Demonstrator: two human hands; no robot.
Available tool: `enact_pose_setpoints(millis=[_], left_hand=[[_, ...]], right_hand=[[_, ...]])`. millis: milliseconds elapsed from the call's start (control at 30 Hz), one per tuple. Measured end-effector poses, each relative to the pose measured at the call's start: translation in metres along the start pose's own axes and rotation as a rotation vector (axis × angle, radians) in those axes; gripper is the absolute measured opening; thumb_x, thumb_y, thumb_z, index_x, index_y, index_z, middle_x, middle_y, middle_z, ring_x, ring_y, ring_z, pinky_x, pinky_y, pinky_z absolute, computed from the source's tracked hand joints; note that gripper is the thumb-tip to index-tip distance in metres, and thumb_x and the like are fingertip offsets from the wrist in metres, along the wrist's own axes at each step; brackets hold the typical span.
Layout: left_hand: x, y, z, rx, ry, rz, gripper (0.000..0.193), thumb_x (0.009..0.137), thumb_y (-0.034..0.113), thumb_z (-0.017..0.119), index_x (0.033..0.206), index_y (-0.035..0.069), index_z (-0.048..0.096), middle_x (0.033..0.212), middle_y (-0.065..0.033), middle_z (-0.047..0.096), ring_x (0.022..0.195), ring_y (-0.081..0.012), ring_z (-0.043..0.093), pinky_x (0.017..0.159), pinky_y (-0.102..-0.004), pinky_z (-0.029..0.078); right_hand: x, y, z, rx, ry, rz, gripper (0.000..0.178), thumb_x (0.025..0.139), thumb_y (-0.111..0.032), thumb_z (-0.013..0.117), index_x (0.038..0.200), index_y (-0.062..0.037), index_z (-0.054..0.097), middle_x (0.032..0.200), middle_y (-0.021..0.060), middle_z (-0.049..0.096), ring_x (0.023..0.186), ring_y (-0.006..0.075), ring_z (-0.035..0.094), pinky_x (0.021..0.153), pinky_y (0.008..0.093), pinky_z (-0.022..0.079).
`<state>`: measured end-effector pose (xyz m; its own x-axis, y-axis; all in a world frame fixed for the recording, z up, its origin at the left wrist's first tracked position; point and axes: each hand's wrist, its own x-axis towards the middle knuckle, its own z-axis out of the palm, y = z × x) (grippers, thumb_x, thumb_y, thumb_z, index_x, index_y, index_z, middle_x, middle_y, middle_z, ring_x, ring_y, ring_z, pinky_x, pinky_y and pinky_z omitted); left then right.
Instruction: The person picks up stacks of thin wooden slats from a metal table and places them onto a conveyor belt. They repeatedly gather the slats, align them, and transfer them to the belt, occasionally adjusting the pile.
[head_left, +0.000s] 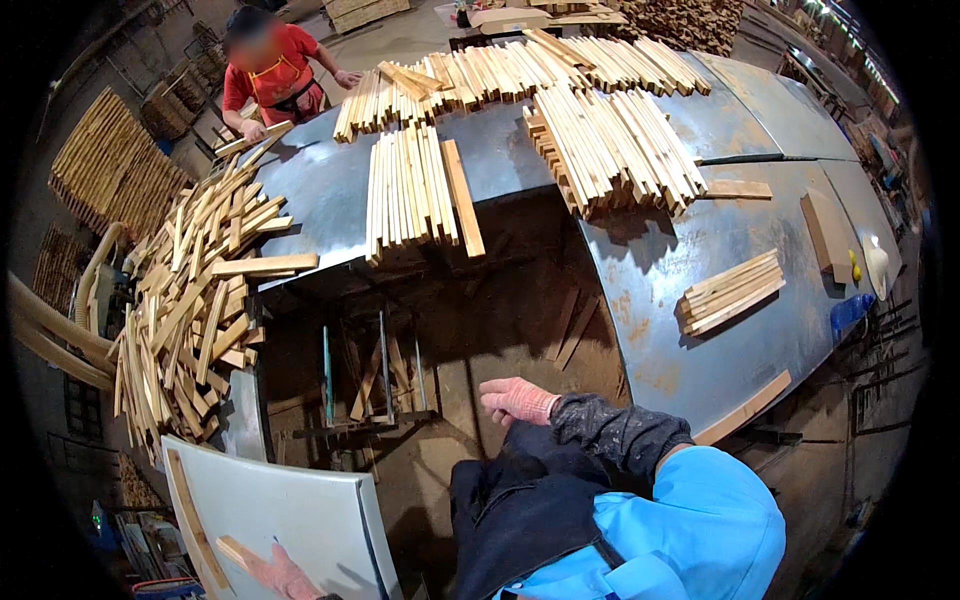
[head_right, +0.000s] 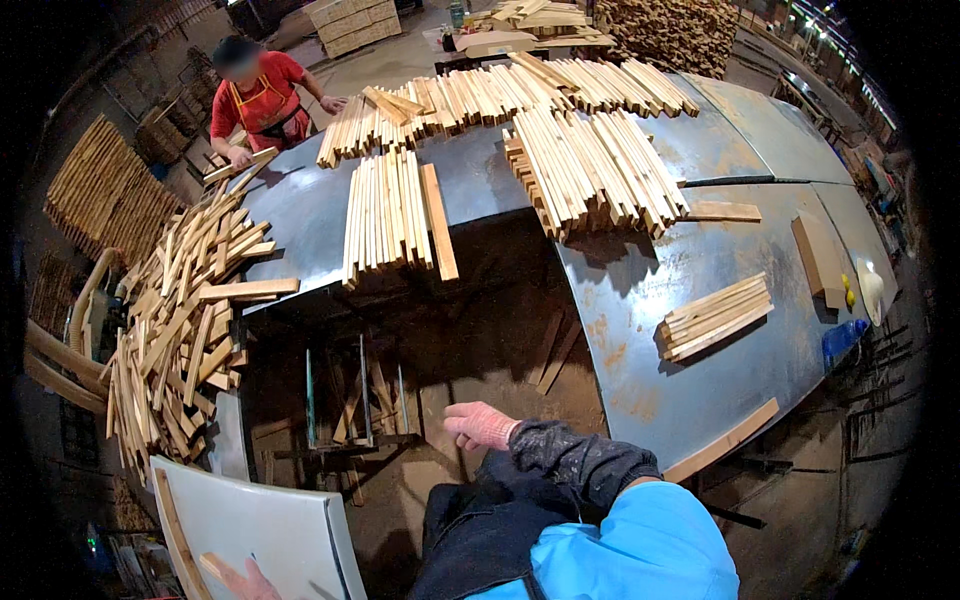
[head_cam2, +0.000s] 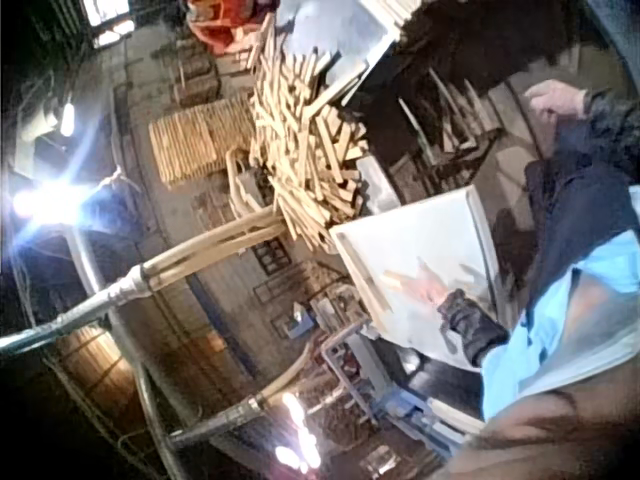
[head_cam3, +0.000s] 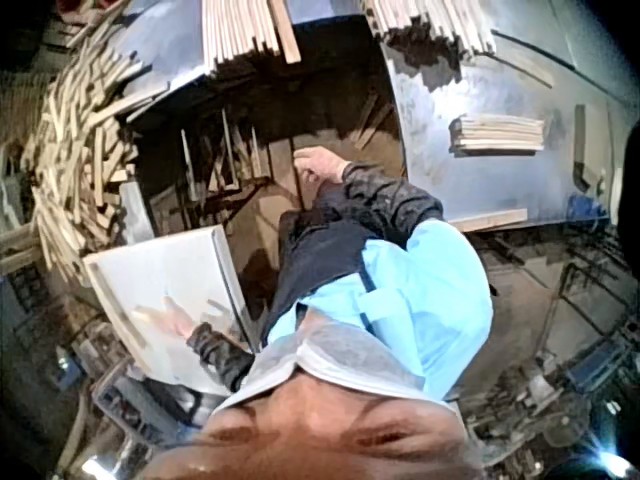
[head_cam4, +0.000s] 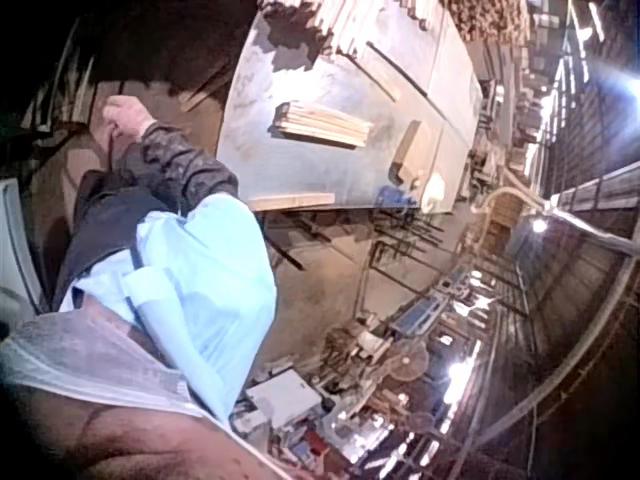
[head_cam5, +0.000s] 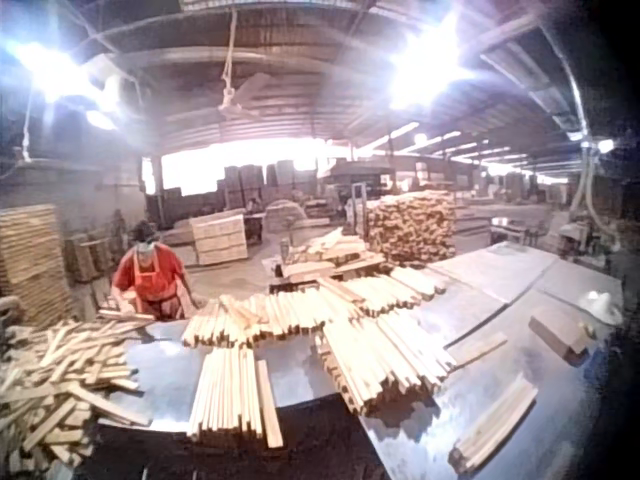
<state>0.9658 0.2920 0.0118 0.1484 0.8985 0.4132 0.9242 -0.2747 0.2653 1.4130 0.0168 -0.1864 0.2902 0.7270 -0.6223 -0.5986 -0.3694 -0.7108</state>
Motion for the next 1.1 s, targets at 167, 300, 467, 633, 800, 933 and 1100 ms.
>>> enact_pose_setpoints(millis=[167,300,467,633,800,933,1100], left_hand=[[0.071,0.063,0.133,-0.653,-0.398,-0.181,0.076,0.101,0.009,0.062,0.168,-0.005,0.028,0.173,-0.0259,0.033,0.156,-0.0370,0.039,0.128,-0.0450,0.033],[0.113,0.157,0.228,-0.821,-0.637,-0.121,0.066,0.101,0.003,0.061,0.163,-0.004,0.040,0.168,-0.0234,0.043,0.156,-0.0347,0.041,0.130,-0.0436,0.030],[0.165,0.252,0.381,-0.851,-0.929,-0.079,0.068,0.104,0.012,0.066,0.164,-0.003,0.039,0.168,-0.0242,0.041,0.155,-0.0349,0.042,0.127,-0.0445,0.035],[0.206,0.380,0.510,-0.736,-1.052,0.020,0.064,0.101,0.014,0.068,0.158,-0.004,0.048,0.163,-0.0223,0.050,0.152,-0.0330,0.047,0.126,-0.0415,0.036],[0.248,0.473,0.605,-0.461,-0.982,0.216,0.071,0.098,0.037,0.069,0.155,-0.002,0.054,0.157,-0.0228,0.056,0.148,-0.0370,0.050,0.123,-0.0438,0.039],[0.277,0.537,0.657,-0.376,-1.003,0.378,0.073,0.100,0.042,0.069,0.157,-0.001,0.050,0.160,-0.0232,0.052,0.147,-0.0420,0.048,0.123,-0.0463,0.037],[0.293,0.558,0.717,-0.281,-0.977,0.571,0.081,0.103,0.056,0.062,0.162,0.003,0.045,0.165,-0.0248,0.045,0.155,-0.0444,0.035,0.130,-0.0537,0.023]], right_hand=[[0.048,-0.026,-0.072,0.199,0.130,-0.008,0.054,0.104,-0.021,0.069,0.150,0.0022,0.055,0.105,0.0072,0.067,0.088,0.0181,0.067,0.072,0.0334,0.058],[0.107,-0.056,-0.115,0.196,0.298,-0.029,0.054,0.104,-0.019,0.069,0.153,0.0012,0.054,0.102,0.0060,0.066,0.086,0.0162,0.065,0.073,0.0337,0.058],[0.194,-0.118,-0.178,-0.158,0.472,-0.119,0.081,0.100,-0.029,0.073,0.162,0.0101,0.038,0.166,0.0284,0.045,0.156,0.0352,0.042,0.127,0.0368,0.034],[0.306,-0.151,-0.239,-0.085,0.669,-0.063,0.093,0.098,-0.040,0.077,0.162,0.0112,0.034,0.161,0.0311,0.049,0.149,0.0382,0.050,0.122,0.0399,0.041],[0.374,-0.196,-0.263,-0.127,0.578,-0.057,0.054,0.094,-0.033,0.076,0.132,0.0051,0.068,0.122,0.0250,0.076,0.111,0.0335,0.074,0.095,0.0414,0.057],[0.383,-0.252,-0.239,-0.509,0.849,-0.193,0.045,0.099,-0.036,0.068,0.129,-0.0033,0.071,0.117,0.0243,0.075,0.109,0.0390,0.072,0.096,0.0457,0.056],[0.415,-0.261,-0.260,-0.776,0.745,-0.236,0.058,0.107,-0.045,0.057,0.145,-0.0017,0.063,0.137,0.0266,0.067,0.129,0.0436,0.062,0.110,0.0469,0.049]])
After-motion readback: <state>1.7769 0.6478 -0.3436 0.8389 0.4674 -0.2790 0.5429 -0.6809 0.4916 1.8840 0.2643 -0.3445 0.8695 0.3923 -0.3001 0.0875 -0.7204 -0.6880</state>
